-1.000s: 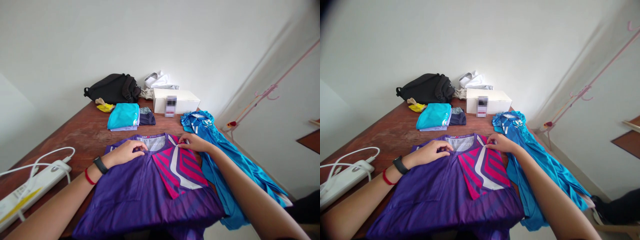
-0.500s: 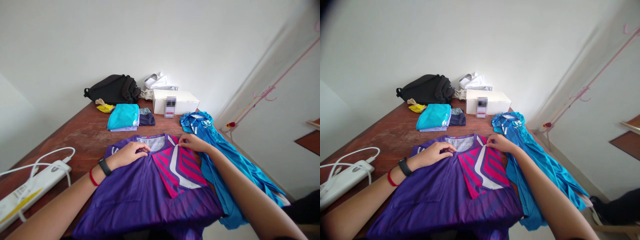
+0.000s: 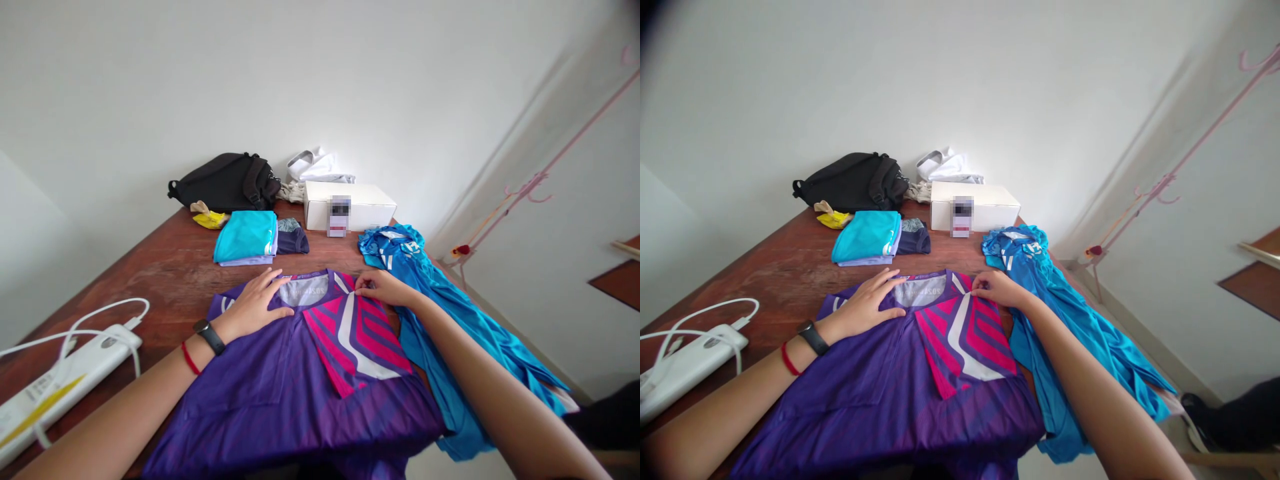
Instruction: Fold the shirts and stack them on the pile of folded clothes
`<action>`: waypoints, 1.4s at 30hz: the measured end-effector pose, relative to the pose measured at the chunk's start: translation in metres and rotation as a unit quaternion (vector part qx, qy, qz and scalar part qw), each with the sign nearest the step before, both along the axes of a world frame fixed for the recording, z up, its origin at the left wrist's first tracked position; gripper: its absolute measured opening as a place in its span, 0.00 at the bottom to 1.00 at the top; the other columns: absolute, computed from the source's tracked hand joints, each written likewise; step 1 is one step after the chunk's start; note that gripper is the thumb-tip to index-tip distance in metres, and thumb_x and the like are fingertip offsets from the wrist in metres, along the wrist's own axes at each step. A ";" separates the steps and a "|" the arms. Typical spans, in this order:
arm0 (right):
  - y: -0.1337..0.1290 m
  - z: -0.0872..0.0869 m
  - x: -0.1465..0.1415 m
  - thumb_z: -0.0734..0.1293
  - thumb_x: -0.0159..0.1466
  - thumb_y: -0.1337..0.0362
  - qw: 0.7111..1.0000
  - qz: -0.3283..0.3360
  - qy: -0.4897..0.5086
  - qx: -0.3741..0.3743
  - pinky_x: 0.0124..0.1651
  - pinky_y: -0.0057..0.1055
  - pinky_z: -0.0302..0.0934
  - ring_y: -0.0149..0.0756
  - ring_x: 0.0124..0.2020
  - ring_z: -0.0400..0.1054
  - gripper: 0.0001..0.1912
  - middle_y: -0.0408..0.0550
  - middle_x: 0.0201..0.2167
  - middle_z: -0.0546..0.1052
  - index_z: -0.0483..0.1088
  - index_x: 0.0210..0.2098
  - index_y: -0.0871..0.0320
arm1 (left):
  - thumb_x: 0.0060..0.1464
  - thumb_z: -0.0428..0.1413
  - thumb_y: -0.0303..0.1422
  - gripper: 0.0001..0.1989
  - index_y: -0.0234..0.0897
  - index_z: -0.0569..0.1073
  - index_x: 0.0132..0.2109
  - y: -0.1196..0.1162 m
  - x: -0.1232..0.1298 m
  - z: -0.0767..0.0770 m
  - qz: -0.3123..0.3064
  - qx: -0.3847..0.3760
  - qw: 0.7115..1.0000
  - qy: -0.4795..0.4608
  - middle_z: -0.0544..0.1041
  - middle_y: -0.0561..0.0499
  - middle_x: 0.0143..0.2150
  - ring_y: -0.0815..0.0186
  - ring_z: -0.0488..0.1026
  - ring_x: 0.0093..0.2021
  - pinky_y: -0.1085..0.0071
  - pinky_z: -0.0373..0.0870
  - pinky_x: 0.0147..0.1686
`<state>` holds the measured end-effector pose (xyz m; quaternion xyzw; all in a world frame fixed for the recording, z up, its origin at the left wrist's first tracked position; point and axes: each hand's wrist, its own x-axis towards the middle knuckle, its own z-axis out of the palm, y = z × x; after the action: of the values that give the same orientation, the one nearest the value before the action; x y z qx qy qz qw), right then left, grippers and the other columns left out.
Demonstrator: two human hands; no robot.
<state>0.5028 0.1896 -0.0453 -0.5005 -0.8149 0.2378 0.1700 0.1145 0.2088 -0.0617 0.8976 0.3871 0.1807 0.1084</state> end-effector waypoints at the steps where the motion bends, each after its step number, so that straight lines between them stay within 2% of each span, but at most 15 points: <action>1: 0.000 0.000 0.000 0.68 0.66 0.50 1.000 -0.001 0.001 0.002 0.39 0.33 0.62 0.41 0.36 0.73 0.17 0.49 0.35 0.81 0.79 0.36 0.57 | 0.56 0.56 0.61 0.43 0.39 0.64 0.69 0.001 -0.002 0.000 0.012 0.010 1.000 0.002 0.59 0.37 0.73 0.42 0.52 0.74 0.45 0.56 0.69; 6: 0.000 -0.001 0.000 0.68 0.65 0.49 1.000 -0.008 0.003 0.001 0.37 0.32 0.62 0.41 0.35 0.73 0.17 0.49 0.34 0.81 0.79 0.36 0.57 | 0.48 0.57 0.67 0.56 0.35 0.57 0.72 0.003 -0.006 0.004 0.050 -0.004 0.998 0.028 0.56 0.33 0.74 0.38 0.50 0.74 0.40 0.54 0.68; 10: 0.001 -0.002 0.002 0.69 0.65 0.50 1.000 -0.012 0.001 0.001 0.37 0.32 0.62 0.41 0.35 0.73 0.16 0.49 0.34 0.81 0.79 0.36 0.57 | 0.48 0.54 0.69 0.59 0.34 0.52 0.74 0.000 -0.005 0.003 0.066 -0.040 0.995 0.070 0.50 0.34 0.76 0.38 0.44 0.75 0.39 0.50 0.69; 14: -0.001 -0.001 0.001 0.68 0.65 0.51 1.000 -0.008 0.003 -0.002 0.36 0.32 0.62 0.41 0.35 0.73 0.15 0.49 0.34 0.81 0.78 0.36 0.57 | 0.50 0.52 0.69 0.59 0.32 0.51 0.75 -0.002 -0.004 0.002 0.072 -0.041 0.993 0.082 0.49 0.34 0.77 0.40 0.42 0.76 0.41 0.47 0.71; 17: -0.002 0.000 0.000 0.68 0.65 0.52 1.000 -0.018 0.006 0.009 0.36 0.32 0.62 0.40 0.34 0.72 0.14 0.48 0.33 0.80 0.78 0.35 0.56 | 0.55 0.50 0.67 0.53 0.32 0.55 0.74 0.001 -0.007 0.006 0.076 -0.034 0.994 0.067 0.54 0.35 0.75 0.42 0.47 0.75 0.45 0.50 0.70; 21: -0.002 -0.002 0.002 0.69 0.64 0.53 0.994 -0.079 0.012 0.075 0.38 0.32 0.63 0.40 0.35 0.72 0.13 0.49 0.34 0.79 0.77 0.35 0.56 | 0.61 0.49 0.59 0.36 0.39 0.71 0.64 0.012 -0.025 0.018 0.090 -0.009 0.995 0.044 0.69 0.40 0.68 0.48 0.66 0.67 0.54 0.62 0.66; 25: 0.001 -0.006 0.008 0.69 0.64 0.51 0.981 -0.167 0.008 0.096 0.38 0.33 0.63 0.40 0.34 0.72 0.14 0.50 0.35 0.79 0.77 0.35 0.57 | 0.59 0.53 0.56 0.30 0.40 0.76 0.57 0.029 -0.056 0.032 0.144 -0.050 0.988 0.032 0.82 0.45 0.50 0.53 0.79 0.48 0.63 0.73 0.47; 27: 0.003 -0.009 0.011 0.68 0.64 0.51 0.978 -0.191 0.003 0.077 0.38 0.33 0.63 0.40 0.34 0.73 0.14 0.49 0.33 0.79 0.76 0.35 0.57 | 0.55 0.55 0.58 0.29 0.41 0.78 0.52 0.036 -0.071 0.036 0.172 -0.092 0.980 0.038 0.83 0.48 0.42 0.55 0.80 0.40 0.66 0.72 0.40; 29: 0.005 -0.011 0.014 0.68 0.65 0.51 0.977 -0.205 0.002 0.050 0.37 0.33 0.62 0.41 0.34 0.73 0.15 0.48 0.32 0.80 0.76 0.35 0.56 | 0.50 0.57 0.59 0.28 0.42 0.79 0.46 0.041 -0.082 0.040 0.183 -0.126 0.974 0.045 0.83 0.49 0.38 0.56 0.79 0.38 0.68 0.70 0.38; 34: 0.008 -0.017 0.020 0.68 0.64 0.47 0.974 -0.226 0.010 0.012 0.34 0.33 0.62 0.42 0.33 0.73 0.18 0.48 0.30 0.80 0.76 0.35 0.56 | 0.44 0.61 0.59 0.27 0.41 0.79 0.38 0.044 -0.098 0.046 0.158 -0.201 0.966 0.042 0.82 0.49 0.33 0.56 0.78 0.35 0.69 0.68 0.34; 38: 0.007 -0.015 0.022 0.69 0.61 0.42 0.978 -0.201 0.056 -0.027 0.33 0.33 0.63 0.41 0.31 0.73 0.23 0.48 0.28 0.80 0.77 0.36 0.58 | 0.41 0.63 0.59 0.26 0.41 0.77 0.34 0.043 -0.104 0.049 0.152 -0.235 0.959 0.038 0.81 0.50 0.30 0.57 0.76 0.33 0.71 0.65 0.30; 42: 0.001 -0.006 0.024 0.72 0.58 0.40 0.978 -0.154 0.099 -0.099 0.34 0.34 0.65 0.42 0.33 0.75 0.27 0.49 0.31 0.82 0.78 0.37 0.59 | 0.42 0.63 0.58 0.25 0.40 0.78 0.32 0.044 -0.109 0.048 0.130 -0.250 0.958 0.052 0.80 0.51 0.31 0.58 0.75 0.33 0.71 0.64 0.31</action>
<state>0.5264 0.1910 -0.0512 -0.6085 -0.6794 0.3365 0.2343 0.0056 0.2528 -0.0137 0.7923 0.5381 0.0435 0.2843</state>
